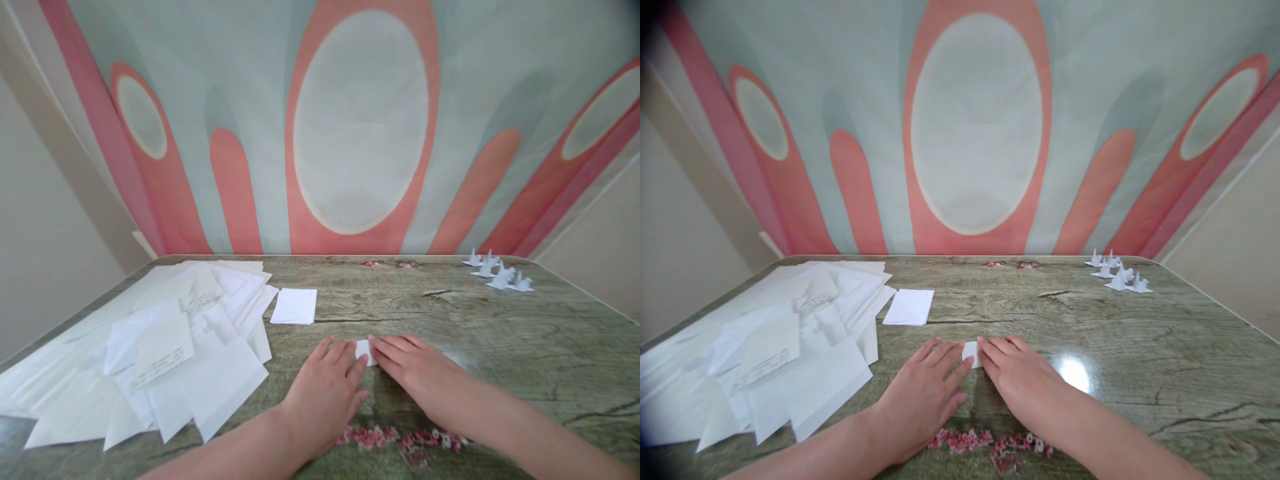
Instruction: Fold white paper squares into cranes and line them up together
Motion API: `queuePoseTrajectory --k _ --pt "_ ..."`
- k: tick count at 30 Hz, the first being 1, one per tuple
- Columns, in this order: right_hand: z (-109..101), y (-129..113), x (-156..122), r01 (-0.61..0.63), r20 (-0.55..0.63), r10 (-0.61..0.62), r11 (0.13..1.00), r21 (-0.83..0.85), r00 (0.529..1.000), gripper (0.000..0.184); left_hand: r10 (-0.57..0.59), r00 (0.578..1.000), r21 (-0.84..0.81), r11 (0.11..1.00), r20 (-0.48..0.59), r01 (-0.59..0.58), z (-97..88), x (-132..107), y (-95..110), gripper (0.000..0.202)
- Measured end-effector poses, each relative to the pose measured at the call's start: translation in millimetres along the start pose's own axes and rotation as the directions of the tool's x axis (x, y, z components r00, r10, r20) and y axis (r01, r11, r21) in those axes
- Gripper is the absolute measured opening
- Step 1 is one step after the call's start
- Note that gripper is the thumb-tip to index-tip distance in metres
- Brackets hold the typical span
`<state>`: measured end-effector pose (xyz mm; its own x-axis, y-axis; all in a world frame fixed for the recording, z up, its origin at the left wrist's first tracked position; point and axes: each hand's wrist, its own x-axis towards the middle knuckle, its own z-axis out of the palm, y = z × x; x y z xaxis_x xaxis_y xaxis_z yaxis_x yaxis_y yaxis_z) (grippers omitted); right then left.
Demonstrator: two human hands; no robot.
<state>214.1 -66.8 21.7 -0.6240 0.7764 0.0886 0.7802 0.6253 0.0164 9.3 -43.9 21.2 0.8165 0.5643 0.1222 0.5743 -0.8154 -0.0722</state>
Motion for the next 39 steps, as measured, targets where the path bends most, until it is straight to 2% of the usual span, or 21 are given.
queuePoseTrajectory --k 4,8,12,15,18,20,28,35,39 --pt "-15.8 12.4 -4.9 0.055 0.095 -0.067 0.991 0.125 0.993 0.063 -0.006 1.0 0.0 1.0 0.013 0.006 0.3 0.9 -0.8 0.039" --pt "-19.0 20.8 -8.8 0.065 0.093 -0.084 0.979 0.195 0.992 0.07 -0.001 1.0 -0.004 1.0 0.01 0.001 0.1 0.9 -1.7 0.039" --pt "-19.2 23.4 -7.4 0.055 0.091 -0.077 0.973 0.222 0.993 0.062 0.011 1.0 -0.01 1.0 -0.002 -0.011 1.4 0.6 -3.4 0.039" --pt "-21.2 25.2 -1.6 0.053 0.067 -0.072 0.967 0.251 0.995 0.044 0.029 1.0 -0.006 1.0 -0.011 -0.029 3.3 1.9 -5.4 0.037" --pt "-20.5 28.1 5.7 0.01 0.011 -0.014 0.966 0.258 1.0 0.028 0.039 0.999 -0.016 0.999 -0.03 -0.039 4.3 3.7 -7.6 0.033" --pt "-17.0 29.7 9.4 0.003 -0.03 0.005 0.966 0.26 1.0 0.028 0.043 0.998 -0.035 0.998 -0.041 -0.045 4.1 4.2 -8.8 0.031" --pt "2.6 31.5 13.4 0.13 -0.137 -0.099 0.961 0.245 0.986 0.017 0.036 0.997 -0.128 0.991 -0.068 -0.045 3.7 2.9 -13.0 0.029" --pt "1.2 32.9 13.8 0.18 -0.154 -0.147 0.956 0.23 0.977 0.017 0.004 0.991 -0.181 0.983 -0.135 -0.029 5.5 3.0 -14.9 0.024" --pt "0.1 29.9 14.2 0.196 -0.177 -0.163 0.962 0.191 0.971 0.018 0.023 0.991 -0.195 0.98 -0.133 -0.049 5.3 3.4 -13.7 0.022"
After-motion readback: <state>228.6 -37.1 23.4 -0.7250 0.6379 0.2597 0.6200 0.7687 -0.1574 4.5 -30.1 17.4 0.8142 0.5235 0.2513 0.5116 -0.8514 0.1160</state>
